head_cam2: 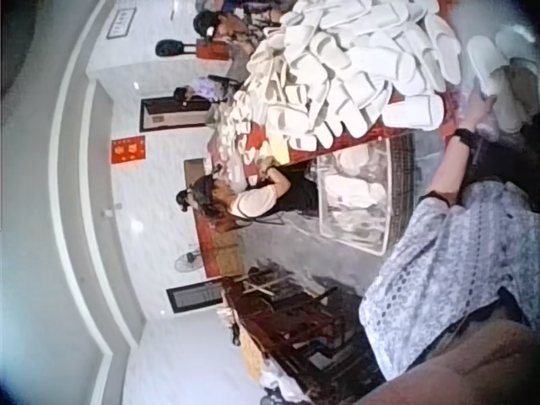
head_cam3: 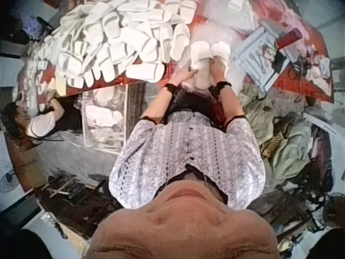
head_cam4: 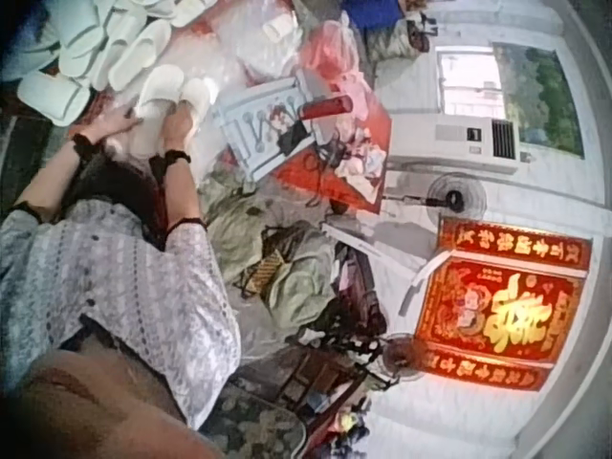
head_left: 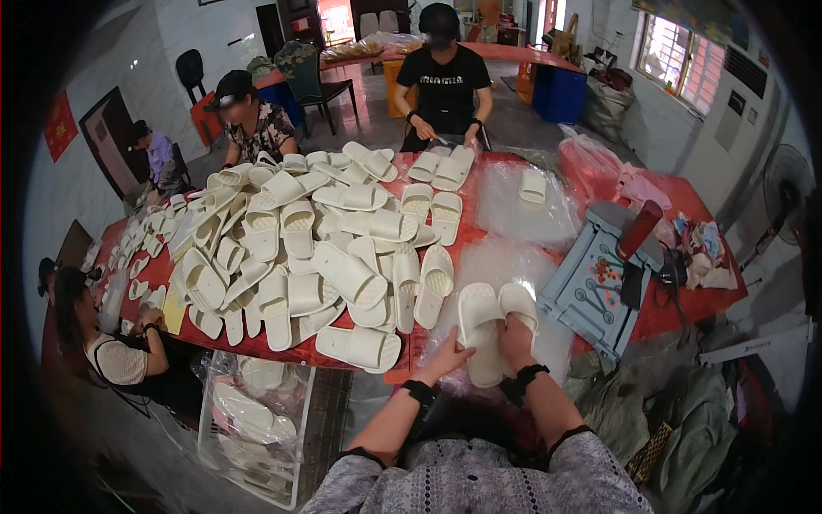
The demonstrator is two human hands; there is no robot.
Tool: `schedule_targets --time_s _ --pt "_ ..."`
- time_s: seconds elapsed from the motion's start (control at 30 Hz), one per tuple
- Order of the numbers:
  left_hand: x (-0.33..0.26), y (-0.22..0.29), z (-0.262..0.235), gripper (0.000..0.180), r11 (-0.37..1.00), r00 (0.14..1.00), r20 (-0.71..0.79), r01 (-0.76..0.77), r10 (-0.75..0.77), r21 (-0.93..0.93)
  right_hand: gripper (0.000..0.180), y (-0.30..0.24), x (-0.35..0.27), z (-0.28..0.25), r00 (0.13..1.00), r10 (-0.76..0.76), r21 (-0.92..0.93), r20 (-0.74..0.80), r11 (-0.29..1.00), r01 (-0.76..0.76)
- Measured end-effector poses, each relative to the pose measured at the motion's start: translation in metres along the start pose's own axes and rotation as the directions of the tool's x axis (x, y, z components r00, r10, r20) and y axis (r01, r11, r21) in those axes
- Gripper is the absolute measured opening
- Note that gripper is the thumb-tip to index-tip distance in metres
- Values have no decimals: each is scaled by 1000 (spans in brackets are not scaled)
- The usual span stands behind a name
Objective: Packing white slippers into plastic bags.
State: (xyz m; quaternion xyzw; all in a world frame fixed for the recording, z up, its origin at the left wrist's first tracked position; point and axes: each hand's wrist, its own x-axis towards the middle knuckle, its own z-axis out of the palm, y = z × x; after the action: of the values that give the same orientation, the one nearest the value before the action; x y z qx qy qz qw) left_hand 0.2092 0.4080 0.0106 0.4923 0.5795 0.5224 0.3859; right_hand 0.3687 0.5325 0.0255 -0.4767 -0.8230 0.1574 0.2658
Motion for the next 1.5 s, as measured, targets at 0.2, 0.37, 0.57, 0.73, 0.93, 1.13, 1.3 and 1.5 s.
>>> schedule_targets --time_s 0.2,0.37,0.57,0.73,0.93,1.13,1.3,1.5 --pt "-22 205 -48 37 857 939 175 -343 297 385 28 1 -9 -58 989 149 155 18 977 -149" --pt "-80 388 -52 29 390 482 390 -873 784 294 31 34 -16 -18 988 12 -134 155 991 9" --pt "-100 429 42 15 57 -119 -496 -944 860 325 27 20 -24 -24 991 113 -191 75 977 -97" --pt "-129 426 -9 14 268 238 -186 -950 953 158 23 25 -31 -13 998 44 -113 48 993 -38" --pt "-136 431 -9 13 369 349 -119 -896 929 247 20 25 -30 -16 999 31 -70 -9 997 -31" --pt "-125 425 -3 12 218 193 -156 -962 969 166 27 45 -25 -22 989 117 -139 95 985 -103" --pt "-130 432 -55 14 110 215 263 -926 941 362 22 5 -29 -10 991 37 -161 125 987 -16" --pt "-114 415 -5 20 176 179 -25 -915 983 362 26 28 -27 -13 999 39 -167 24 985 -34"
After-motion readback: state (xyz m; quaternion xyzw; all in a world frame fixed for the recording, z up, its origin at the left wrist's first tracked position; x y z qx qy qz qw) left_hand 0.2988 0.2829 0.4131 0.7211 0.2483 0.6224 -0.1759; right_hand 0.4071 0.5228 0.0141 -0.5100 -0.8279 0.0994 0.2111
